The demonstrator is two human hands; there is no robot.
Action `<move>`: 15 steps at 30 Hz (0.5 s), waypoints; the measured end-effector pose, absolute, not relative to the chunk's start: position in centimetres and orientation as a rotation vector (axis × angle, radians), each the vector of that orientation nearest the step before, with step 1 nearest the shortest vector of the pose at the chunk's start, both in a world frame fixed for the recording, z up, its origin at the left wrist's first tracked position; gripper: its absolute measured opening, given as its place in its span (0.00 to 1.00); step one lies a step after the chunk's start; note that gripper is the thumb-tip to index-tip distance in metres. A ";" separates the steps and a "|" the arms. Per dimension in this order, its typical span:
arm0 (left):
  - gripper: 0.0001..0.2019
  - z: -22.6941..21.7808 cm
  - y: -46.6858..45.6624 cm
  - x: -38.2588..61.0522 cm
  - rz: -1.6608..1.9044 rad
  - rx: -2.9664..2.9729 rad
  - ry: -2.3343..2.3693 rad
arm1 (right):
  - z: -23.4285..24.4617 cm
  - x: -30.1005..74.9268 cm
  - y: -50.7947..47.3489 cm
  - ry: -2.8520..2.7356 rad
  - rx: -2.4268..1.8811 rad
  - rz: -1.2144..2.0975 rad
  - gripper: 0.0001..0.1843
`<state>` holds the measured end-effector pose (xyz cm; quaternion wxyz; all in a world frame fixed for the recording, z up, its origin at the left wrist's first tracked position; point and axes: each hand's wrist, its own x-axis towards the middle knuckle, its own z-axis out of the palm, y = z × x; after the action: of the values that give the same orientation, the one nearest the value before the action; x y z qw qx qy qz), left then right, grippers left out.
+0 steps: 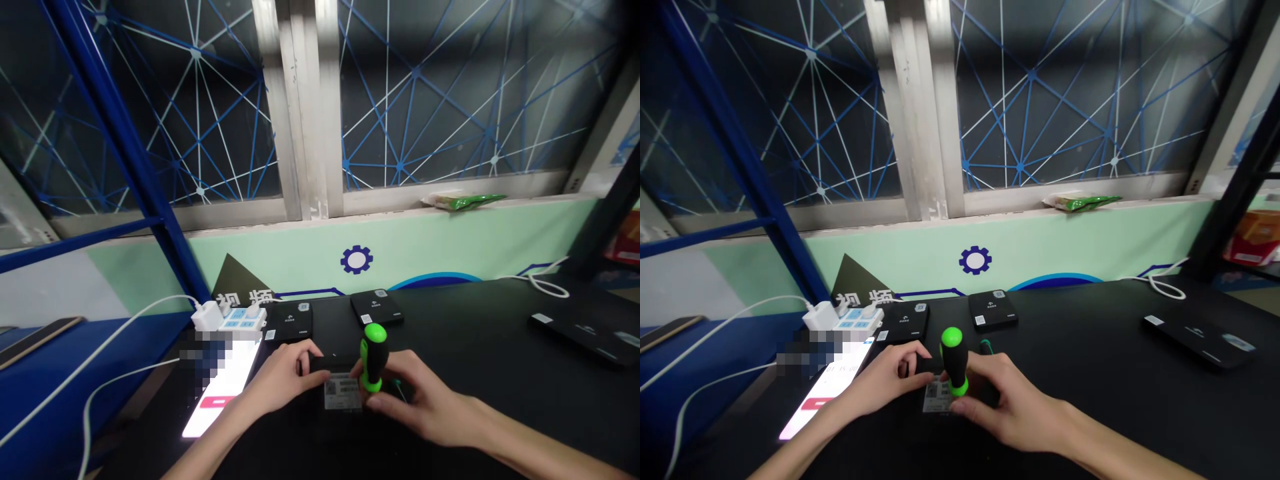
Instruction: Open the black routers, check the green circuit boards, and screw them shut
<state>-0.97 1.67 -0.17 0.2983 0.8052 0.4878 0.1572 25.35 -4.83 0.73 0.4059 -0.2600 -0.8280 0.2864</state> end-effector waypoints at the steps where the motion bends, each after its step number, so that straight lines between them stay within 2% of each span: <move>1: 0.18 -0.2 1.7 -1.0 0.425 2.142 1.300 | 0.6 25.3 -4.7 -2.099 -0.642 0.694 0.09; 8: 0.16 0.5 1.3 -0.9 0.410 2.178 1.308 | -0.3 25.8 -3.5 -2.130 -0.662 0.632 0.10; 15: 0.20 0.2 1.2 -0.9 0.371 2.245 1.254 | -1.2 26.8 -2.7 -2.107 -0.674 0.502 0.08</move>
<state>-0.94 1.15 0.17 0.2685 0.8324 0.4649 0.1376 26.79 -2.72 -1.18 0.4228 -0.2691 -0.8418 0.2006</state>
